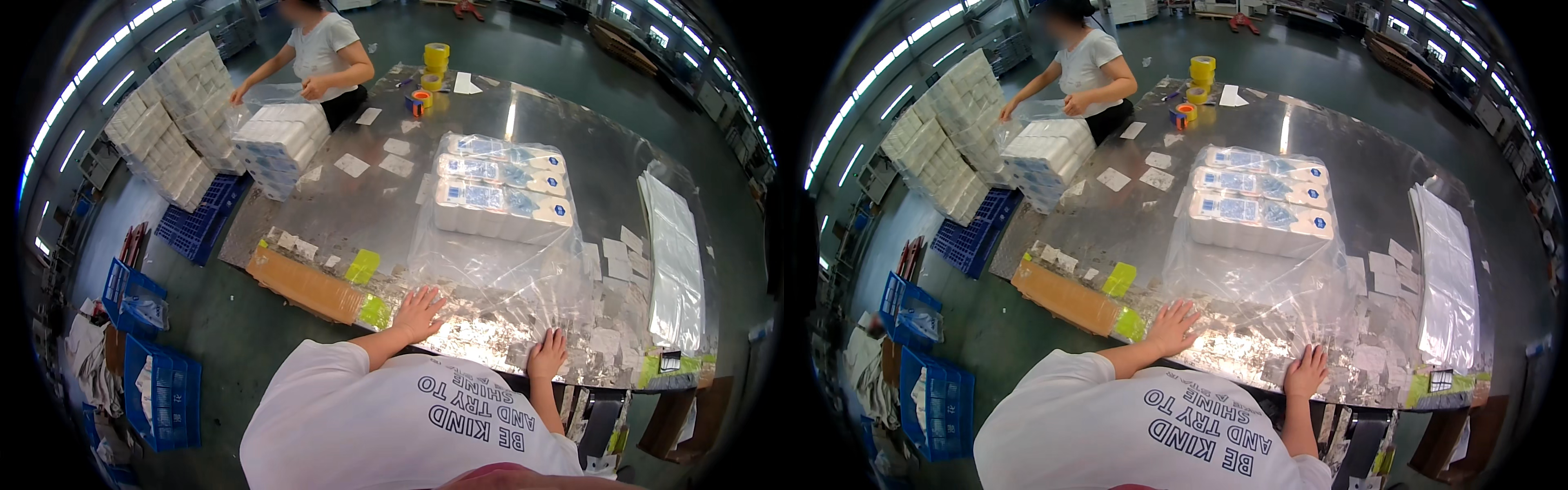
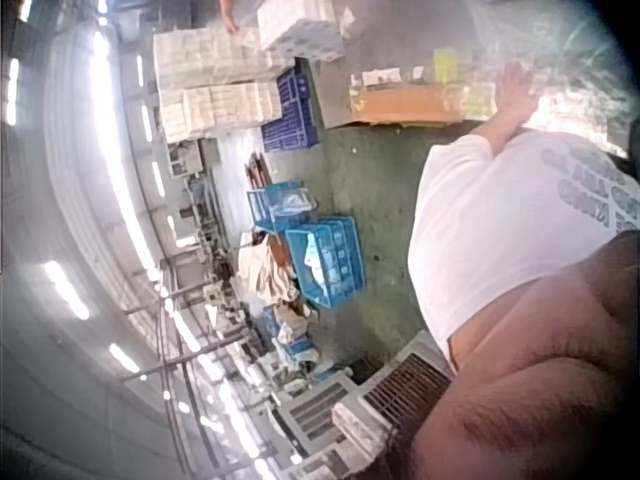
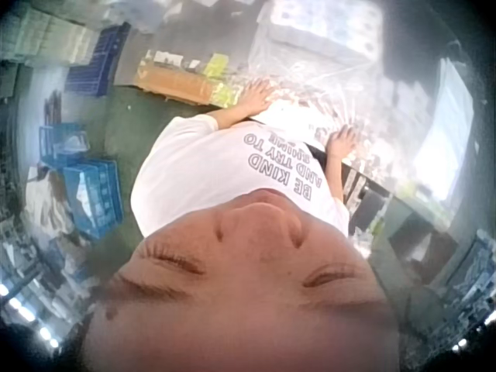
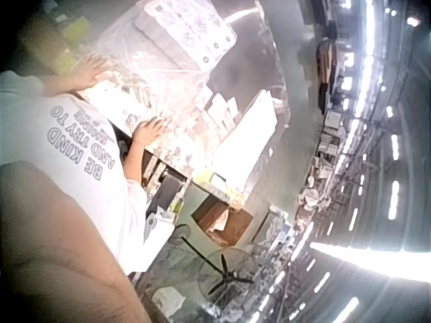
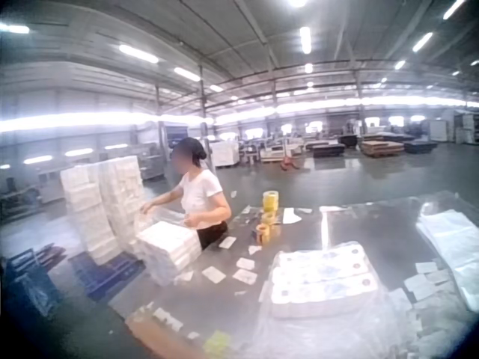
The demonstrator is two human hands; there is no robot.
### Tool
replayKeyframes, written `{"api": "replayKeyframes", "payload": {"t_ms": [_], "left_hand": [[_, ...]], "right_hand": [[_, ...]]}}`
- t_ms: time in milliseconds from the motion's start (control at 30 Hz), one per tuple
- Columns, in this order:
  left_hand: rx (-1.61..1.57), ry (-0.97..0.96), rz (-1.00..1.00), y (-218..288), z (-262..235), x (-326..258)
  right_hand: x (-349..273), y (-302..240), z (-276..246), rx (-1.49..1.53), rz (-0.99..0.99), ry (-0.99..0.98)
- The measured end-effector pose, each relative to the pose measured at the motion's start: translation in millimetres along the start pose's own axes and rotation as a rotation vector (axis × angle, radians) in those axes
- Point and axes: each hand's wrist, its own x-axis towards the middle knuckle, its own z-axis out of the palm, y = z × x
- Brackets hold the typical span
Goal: The person places items into a plastic bag on a metal table and arranges them into rows.
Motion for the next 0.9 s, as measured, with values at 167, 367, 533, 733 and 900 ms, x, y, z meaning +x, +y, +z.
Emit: {"api": "replayKeyframes", "payload": {"t_ms": [167, 367, 533, 733, 900], "left_hand": [[0.001, 0.002, -0.013, 0.7, 5.4, -0.3], [-0.030, -0.095, -0.047, 5.5, -0.7, 3.8], [-0.038, -0.077, -0.043, 6.4, -2.0, 4.5], [-0.006, -0.057, 0.010, 1.9, 5.1, 5.1], [0.021, -0.066, 0.014, 4.2, 2.8, 6.1]], "right_hand": [[0.9, 1.3, -2.0, 0.002, -0.012, 0.005], [-4.1, 3.2, -1.2, 0.029, -0.011, 0.066], [-1.9, 1.7, -7.1, 0.086, -0.007, 0.064], [17.2, 40.7, -25.6, 0.515, 0.134, 0.104], [5.6, 129.9, -134.0, 0.315, 0.434, 0.405]]}}
